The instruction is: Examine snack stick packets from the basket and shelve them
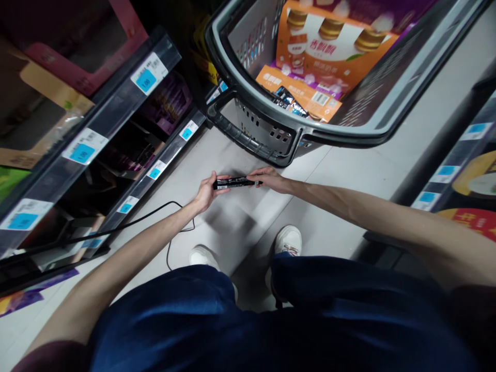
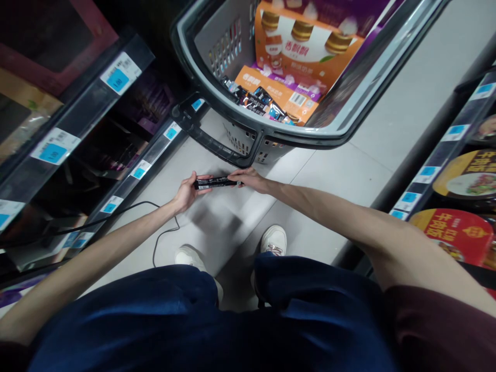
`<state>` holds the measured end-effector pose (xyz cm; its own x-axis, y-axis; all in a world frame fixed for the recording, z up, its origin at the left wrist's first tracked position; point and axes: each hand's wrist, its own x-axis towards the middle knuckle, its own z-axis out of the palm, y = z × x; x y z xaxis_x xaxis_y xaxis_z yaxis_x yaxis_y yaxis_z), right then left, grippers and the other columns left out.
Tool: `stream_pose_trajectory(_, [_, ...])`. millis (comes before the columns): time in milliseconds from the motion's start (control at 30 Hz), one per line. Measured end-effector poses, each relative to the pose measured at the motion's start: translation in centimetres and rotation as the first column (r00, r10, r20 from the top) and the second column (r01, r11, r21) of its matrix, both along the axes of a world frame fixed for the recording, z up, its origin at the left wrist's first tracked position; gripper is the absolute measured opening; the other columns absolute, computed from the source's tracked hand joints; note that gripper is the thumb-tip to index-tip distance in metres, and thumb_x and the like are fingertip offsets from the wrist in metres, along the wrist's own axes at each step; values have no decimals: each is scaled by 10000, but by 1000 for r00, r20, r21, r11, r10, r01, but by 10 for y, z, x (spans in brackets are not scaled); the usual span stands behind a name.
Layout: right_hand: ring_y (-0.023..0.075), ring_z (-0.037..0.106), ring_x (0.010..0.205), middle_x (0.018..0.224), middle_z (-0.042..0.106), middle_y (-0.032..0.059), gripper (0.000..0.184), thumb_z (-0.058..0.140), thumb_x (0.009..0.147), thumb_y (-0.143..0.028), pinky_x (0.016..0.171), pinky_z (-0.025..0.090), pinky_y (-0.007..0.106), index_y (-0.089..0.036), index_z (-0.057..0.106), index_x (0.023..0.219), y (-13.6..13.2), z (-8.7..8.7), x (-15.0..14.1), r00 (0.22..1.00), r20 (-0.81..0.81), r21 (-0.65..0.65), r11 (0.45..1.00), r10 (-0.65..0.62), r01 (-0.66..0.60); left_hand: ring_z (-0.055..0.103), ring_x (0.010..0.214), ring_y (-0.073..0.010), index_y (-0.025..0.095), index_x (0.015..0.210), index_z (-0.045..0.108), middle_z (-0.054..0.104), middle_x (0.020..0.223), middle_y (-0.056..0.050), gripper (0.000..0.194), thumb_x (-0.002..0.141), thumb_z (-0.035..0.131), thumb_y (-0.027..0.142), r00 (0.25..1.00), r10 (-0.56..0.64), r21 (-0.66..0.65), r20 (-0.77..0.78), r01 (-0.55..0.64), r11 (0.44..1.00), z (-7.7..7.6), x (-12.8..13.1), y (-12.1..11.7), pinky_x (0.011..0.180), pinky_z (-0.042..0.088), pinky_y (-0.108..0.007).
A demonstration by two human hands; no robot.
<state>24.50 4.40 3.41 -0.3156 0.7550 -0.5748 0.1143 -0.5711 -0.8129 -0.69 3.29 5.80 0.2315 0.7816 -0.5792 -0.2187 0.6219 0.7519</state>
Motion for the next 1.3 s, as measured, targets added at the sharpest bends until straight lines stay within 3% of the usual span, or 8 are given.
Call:
stream_pose_trajectory(200, [145,674,816,902,743,82,457,760,734,-567,607,501,184,-165,778,950,0,-3,0,999,18,-4,999,-34,34,635,1144,-292,67,962,728,687,1177,-202,508,949,492,516,1000,5,-19,-2,-5,1000,1,2,1,981,535,-462])
stream_pose_trajectory(333, [152,664,843,913,742,74,425,801,693,-524,614,498,193,-169,781,926,1,-9,0,998,29,30,998,-47,46,645,1127,-302,66,950,735,695,1160,-205,473,929,531,492,1000,0,-17,16,0,1000,-2,1,1,967,537,-468])
stream_pose_trajectory(467, [173,672,901,971,744,72,389,864,616,-422,736,533,244,-169,771,896,0,-11,0,999,-37,106,994,-20,24,647,1125,-301,93,983,741,710,1150,-169,321,741,757,305,999,-45,8,0,45,999,-8,0,-3,1007,505,-470])
stream_pose_trajectory(633, [220,686,938,941,745,79,489,924,453,-261,928,521,362,-146,742,892,-1,-7,-1,996,-81,125,991,-44,54,592,1219,-294,136,1090,720,695,1202,-130,551,555,846,169,992,-99,114,-82,108,988,-15,0,-6,1099,417,-453])
stream_pose_trajectory(867, [240,678,938,941,734,76,544,923,402,-220,893,529,378,-150,721,902,0,-12,-2,993,47,167,981,-105,96,568,1238,-309,99,1180,662,656,1256,-171,674,544,852,213,964,-142,179,-227,184,966,-17,0,-6,1073,429,-455])
stream_pose_trajectory(1033, [217,660,843,842,719,29,464,899,451,-203,763,540,316,-163,740,886,0,-16,-1,972,218,222,974,-92,43,668,1002,-232,96,1169,664,722,1100,-127,673,531,856,197,926,-245,112,-286,287,951,-18,-2,-9,936,510,-372])
stream_pose_trajectory(1167, [205,656,830,838,718,19,477,891,480,-207,755,550,313,-174,727,926,0,-18,1,977,166,218,971,-137,99,661,778,-177,120,1090,717,745,890,-71,577,551,873,256,885,-352,55,-304,385,921,-19,-5,-14,737,531,-308])
stream_pose_trajectory(1300, [211,663,825,835,719,19,540,900,510,-206,772,568,351,-195,706,1014,0,-17,0,971,104,170,965,-217,198,666,771,-165,145,973,770,753,901,-85,424,674,818,442,869,-449,-22,-206,455,890,-20,-7,-15,767,526,-300])
